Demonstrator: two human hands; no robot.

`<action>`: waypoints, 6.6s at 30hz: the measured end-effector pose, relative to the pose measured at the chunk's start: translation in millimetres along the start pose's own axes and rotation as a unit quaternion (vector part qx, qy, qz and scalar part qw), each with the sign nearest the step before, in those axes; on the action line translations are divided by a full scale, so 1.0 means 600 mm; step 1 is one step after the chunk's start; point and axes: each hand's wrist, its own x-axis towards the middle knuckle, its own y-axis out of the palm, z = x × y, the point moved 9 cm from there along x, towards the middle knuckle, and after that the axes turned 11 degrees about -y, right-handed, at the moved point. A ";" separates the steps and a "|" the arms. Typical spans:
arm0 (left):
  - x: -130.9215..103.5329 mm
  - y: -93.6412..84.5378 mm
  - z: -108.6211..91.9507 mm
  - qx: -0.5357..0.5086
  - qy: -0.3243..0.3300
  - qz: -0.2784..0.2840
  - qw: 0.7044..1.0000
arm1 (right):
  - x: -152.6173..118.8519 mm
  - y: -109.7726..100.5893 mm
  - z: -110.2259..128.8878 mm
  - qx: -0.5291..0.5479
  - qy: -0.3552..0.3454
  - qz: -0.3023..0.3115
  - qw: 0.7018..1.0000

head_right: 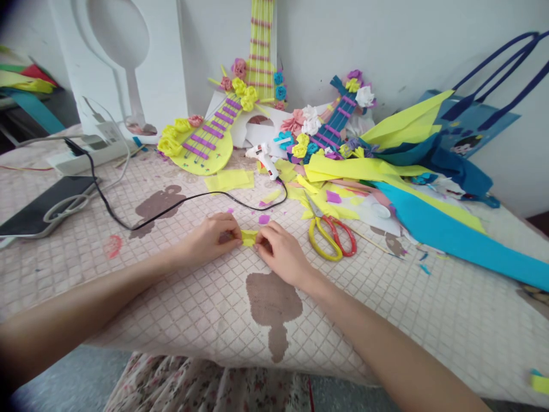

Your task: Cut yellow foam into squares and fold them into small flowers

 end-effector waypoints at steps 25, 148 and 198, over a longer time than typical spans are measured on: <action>0.002 0.006 0.002 0.046 -0.040 -0.036 0.997 | 0.004 0.003 -0.006 -0.025 0.019 -0.012 0.999; -0.001 0.011 -0.001 0.028 0.002 -0.021 0.999 | 0.006 -0.001 -0.004 -0.028 -0.048 0.013 0.998; 0.018 -0.021 0.048 -0.040 -0.110 -0.079 0.990 | 0.029 0.001 -0.040 -0.093 0.027 -0.027 0.995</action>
